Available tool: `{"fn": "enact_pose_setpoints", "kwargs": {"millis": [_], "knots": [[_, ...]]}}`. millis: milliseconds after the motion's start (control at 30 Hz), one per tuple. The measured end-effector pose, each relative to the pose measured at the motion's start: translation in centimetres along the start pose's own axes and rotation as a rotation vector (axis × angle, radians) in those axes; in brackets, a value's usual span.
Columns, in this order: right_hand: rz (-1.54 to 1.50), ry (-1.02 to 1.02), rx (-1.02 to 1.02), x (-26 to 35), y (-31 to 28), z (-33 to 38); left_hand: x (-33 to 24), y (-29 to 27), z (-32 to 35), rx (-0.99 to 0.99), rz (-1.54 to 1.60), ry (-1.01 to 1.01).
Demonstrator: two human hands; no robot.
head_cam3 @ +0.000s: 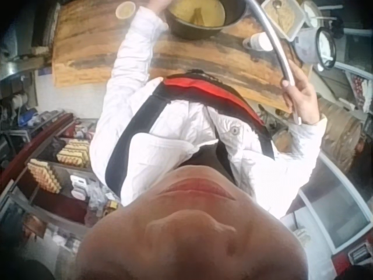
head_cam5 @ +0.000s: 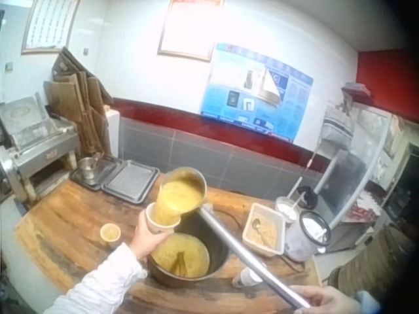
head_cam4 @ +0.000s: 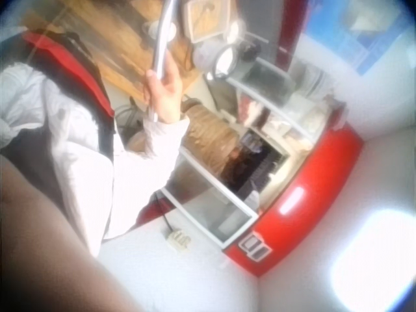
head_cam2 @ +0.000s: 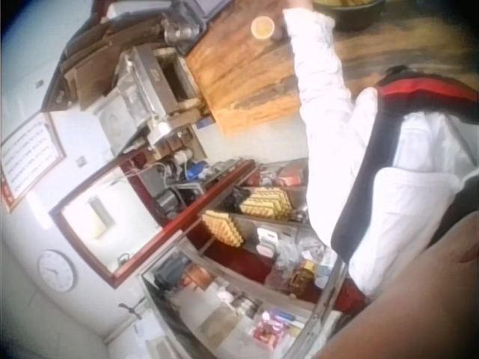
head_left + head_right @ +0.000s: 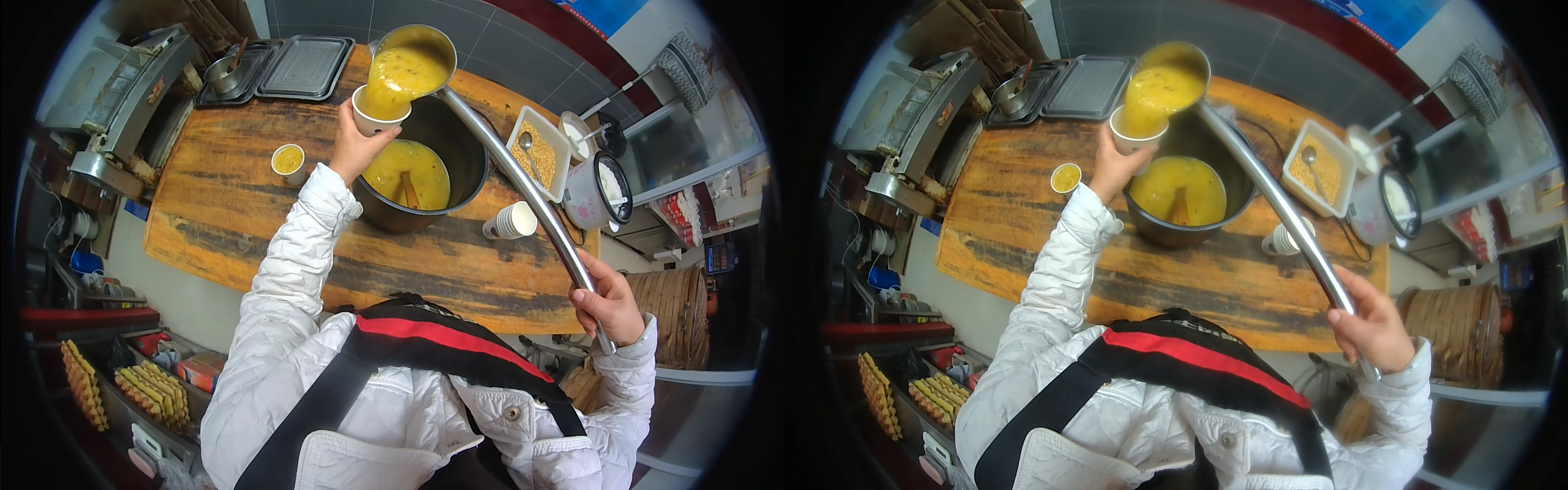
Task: The person retrieves a pot of yellow soup from a rice cooker and ladles it into multiple paper cups on a wooden table. They then place plastic lids on the filled cups.
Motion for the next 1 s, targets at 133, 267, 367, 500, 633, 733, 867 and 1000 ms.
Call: {"fn": "enact_pose_setpoints", "kwargs": {"millis": [133,267,367,500,633,733,867,1000], "knots": [[0.042,-0.013,-0.027,-0.2,0.0,0.0,-0.2,-0.2,0.1,-0.013,0.017,0.013],[0.091,-0.028,-0.036,-0.1,0.2,0.0,-0.5,-0.4,0.2,-0.014,0.029,0.001],[0.139,-0.044,-0.05,-0.1,0.3,0.1,-0.7,-0.4,0.2,-0.014,0.067,-0.002],[0.183,-0.069,-0.045,-0.3,0.3,0.1,-0.8,-0.5,0.3,-0.03,0.074,-0.009],[0.228,-0.092,-0.037,-0.6,0.2,0.1,-0.9,-0.5,0.2,-0.029,0.108,0.006],[0.265,-0.106,-0.044,-0.9,0.3,0.0,-1.0,-0.7,0.3,-0.029,0.111,0.001],[0.329,-0.141,-0.051,-1.1,0.5,-0.1,-1.3,-0.9,0.3,-0.038,0.156,0.007],[0.354,-0.154,-0.046,-1.4,0.5,-0.2,-1.4,-1.3,0.4,-0.054,0.115,0.015]]}}
Point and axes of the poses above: each hand's wrist, its own z-axis away from the middle knuckle, its own y-axis out of the palm, x = y × z, the point moved 2 cm from there along -z, towards the middle knuckle, and after that the axes turned 12 degrees about -z, right-handed, at the moved point
